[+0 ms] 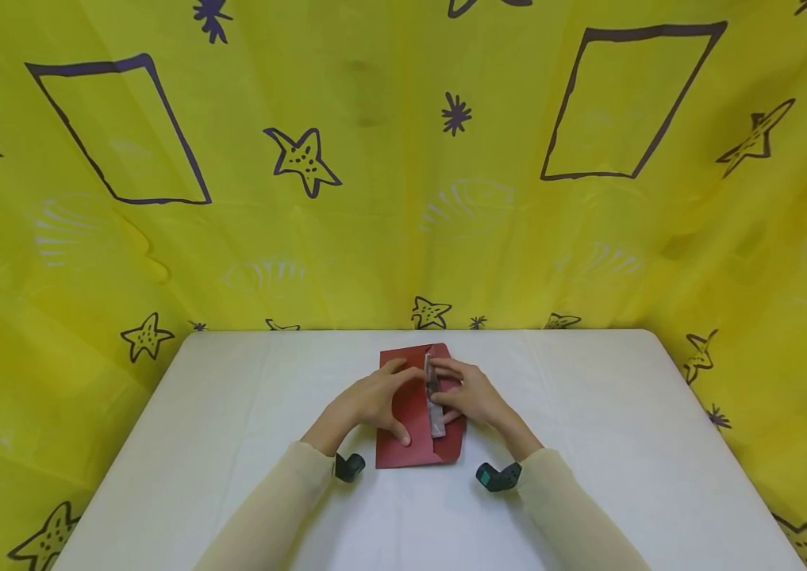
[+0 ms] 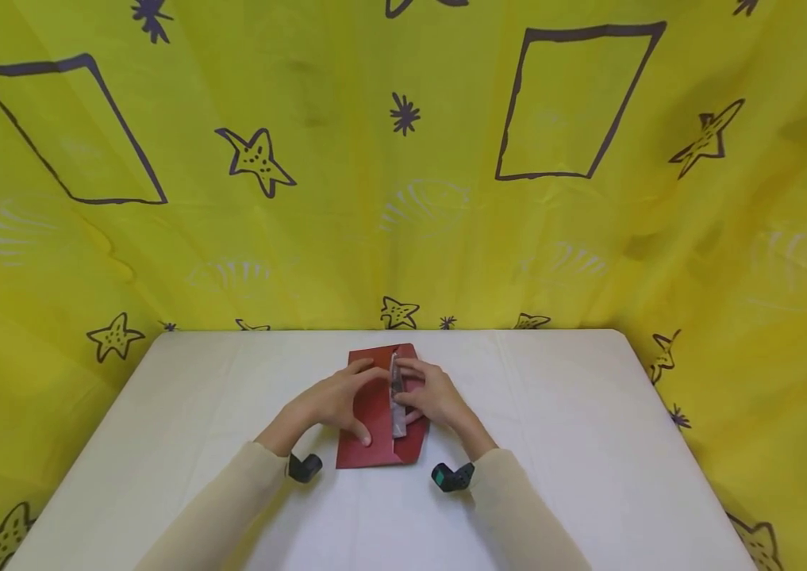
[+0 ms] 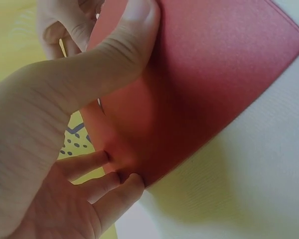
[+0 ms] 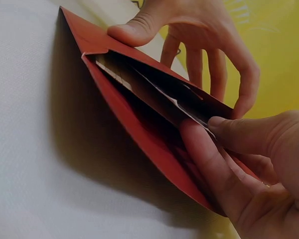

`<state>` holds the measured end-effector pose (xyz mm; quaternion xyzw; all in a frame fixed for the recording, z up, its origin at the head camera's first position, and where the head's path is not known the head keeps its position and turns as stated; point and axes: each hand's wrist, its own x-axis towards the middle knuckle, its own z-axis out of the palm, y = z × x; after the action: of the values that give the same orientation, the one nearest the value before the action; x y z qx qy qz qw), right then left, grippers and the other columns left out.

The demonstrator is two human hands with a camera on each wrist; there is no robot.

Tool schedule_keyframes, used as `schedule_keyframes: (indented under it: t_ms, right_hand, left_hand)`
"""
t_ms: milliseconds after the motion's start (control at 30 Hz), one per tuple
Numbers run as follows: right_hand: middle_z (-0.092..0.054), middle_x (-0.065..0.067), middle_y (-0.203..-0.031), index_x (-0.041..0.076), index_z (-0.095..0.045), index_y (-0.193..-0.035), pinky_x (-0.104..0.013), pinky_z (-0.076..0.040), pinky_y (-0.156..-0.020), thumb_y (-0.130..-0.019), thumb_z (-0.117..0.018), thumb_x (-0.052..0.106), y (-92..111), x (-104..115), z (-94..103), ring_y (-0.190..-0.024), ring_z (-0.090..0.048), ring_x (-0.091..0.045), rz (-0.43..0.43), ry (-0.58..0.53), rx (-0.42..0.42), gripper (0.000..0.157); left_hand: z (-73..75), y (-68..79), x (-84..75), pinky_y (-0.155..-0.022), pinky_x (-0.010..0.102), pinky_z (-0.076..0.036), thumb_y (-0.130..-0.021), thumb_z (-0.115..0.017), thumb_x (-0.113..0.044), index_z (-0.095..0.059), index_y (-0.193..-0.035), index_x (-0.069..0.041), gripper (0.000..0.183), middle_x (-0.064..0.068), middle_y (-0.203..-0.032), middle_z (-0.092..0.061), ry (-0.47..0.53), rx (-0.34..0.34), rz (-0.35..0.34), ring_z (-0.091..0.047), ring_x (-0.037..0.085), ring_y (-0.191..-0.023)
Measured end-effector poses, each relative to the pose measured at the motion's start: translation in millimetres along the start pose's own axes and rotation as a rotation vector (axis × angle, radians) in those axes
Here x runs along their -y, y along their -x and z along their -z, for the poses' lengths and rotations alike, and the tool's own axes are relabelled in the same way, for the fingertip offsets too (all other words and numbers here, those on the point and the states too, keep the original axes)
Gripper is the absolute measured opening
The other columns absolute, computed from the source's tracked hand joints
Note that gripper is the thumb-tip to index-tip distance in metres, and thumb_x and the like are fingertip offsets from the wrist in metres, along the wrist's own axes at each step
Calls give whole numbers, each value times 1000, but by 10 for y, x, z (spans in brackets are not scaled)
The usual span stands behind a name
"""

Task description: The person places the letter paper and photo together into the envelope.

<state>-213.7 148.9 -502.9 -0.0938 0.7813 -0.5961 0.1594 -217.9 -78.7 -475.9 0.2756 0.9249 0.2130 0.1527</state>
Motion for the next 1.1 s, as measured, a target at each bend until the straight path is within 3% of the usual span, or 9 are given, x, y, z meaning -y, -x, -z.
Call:
schedule_keyframes:
  t_ms: [667, 1100]
  right_hand:
    - [-54, -23, -146, 6, -46, -152, -41, -62, -60, -92, -71, -6, -31, 27, -66, -63, -72, -26, 17, 20, 22, 67]
    - [-55, -23, -146, 6, -46, -152, -42, -62, -60, -91, -71, -7, -24, 32, -77, -68, -73, -25, 10, -4, 17, 66]
  left_hand:
    - [34, 8, 7, -104, 57, -49, -62, -100, -41, -49, -145, -31, 98, 16, -162, -31, 8, -3, -20, -44, 39, -141]
    - [10, 11, 24, -104, 56, -50, -63, -99, -41, -49, -145, -30, 97, 16, -162, -32, 17, -10, -30, -45, 38, -140]
